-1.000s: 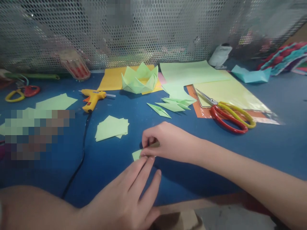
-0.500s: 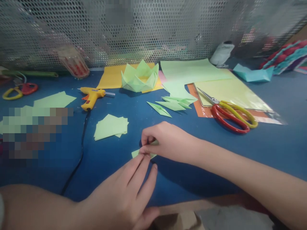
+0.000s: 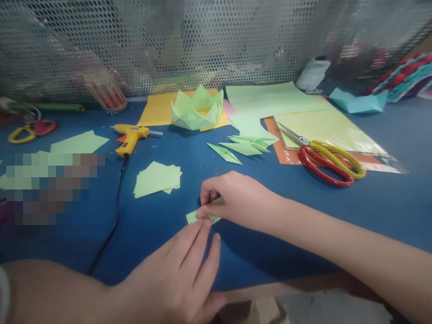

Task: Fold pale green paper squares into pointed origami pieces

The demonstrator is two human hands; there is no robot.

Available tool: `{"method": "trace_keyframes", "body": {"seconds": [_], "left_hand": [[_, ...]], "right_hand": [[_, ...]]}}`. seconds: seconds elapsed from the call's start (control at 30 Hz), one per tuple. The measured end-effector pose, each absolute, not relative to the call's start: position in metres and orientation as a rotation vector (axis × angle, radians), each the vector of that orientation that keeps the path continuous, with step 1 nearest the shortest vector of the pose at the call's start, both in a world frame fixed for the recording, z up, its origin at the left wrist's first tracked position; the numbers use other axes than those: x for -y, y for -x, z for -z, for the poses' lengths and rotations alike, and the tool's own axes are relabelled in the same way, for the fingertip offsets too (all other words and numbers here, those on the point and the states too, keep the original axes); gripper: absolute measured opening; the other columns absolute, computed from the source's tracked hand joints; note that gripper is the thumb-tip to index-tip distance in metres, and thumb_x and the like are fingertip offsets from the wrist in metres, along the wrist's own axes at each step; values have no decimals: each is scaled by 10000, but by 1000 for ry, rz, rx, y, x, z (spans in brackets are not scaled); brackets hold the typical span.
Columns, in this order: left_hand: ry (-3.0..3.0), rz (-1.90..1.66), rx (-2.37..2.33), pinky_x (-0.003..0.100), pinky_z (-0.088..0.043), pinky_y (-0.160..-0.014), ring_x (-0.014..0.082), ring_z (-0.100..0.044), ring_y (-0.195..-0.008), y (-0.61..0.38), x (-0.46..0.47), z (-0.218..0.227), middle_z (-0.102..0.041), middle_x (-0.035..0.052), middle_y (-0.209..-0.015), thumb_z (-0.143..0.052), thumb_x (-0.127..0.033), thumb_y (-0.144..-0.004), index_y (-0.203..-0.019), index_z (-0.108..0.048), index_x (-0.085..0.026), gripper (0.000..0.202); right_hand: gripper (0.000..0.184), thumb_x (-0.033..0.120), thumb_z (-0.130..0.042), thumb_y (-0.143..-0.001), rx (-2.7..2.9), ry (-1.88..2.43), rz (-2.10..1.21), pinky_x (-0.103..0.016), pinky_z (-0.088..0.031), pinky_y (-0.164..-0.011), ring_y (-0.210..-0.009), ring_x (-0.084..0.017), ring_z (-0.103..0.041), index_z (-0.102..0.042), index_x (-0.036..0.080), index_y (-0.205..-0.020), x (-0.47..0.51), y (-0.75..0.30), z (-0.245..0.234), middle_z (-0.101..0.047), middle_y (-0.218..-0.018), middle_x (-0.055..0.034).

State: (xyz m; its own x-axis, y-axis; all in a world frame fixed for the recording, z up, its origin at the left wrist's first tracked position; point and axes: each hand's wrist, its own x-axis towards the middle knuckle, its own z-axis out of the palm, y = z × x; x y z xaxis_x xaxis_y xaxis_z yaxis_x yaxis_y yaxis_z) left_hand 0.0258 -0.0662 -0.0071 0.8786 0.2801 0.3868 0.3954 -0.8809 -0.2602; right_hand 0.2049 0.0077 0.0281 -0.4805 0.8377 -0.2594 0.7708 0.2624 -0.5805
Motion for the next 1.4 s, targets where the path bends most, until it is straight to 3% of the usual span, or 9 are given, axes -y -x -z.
{"method": "trace_keyframes", "body": {"seconds": [0.63,0.83,1.2,1.4], "left_hand": [[2763,372,451,407,-556,-831,334,-671,-970,-25,61,-2,-701,239,-1002,-361,-422,-968,-1111,-618,41,549],[2680,349,499,374,-537,-864,296,-678,-1014,-22,68,-6,-712,193,-1050,-482,-182,-889,-1149,-607,-51,317],[2617,347,535,373,-502,-870,274,-679,-1010,-20,77,1,-715,170,-1055,-469,-170,-916,-1219,-578,-42,346],[2596,385,526,369,-515,-842,274,-695,-959,-22,74,-1,-724,168,-1023,-477,-170,-904,-1165,-606,-49,316]], "right_hand": [[167,377,-671,-776,2375,1571,-1049,-209,-339,-499,-578,-97,-528,-644,223,-717,-8,-205,-27,-643,-655,37],[180,386,-645,-800,2396,1573,-1059,-206,-342,-506,-599,-105,-538,-634,216,-742,-6,-204,-31,-640,-679,24],[304,496,-676,-754,2482,1788,-723,-212,-262,-454,-508,-105,-440,-550,225,-697,-6,-203,-31,-530,-582,40],[326,518,-632,-786,2521,1664,-791,-226,-248,-464,-501,-102,-404,-506,225,-720,-9,-209,-30,-483,-570,52]]}}
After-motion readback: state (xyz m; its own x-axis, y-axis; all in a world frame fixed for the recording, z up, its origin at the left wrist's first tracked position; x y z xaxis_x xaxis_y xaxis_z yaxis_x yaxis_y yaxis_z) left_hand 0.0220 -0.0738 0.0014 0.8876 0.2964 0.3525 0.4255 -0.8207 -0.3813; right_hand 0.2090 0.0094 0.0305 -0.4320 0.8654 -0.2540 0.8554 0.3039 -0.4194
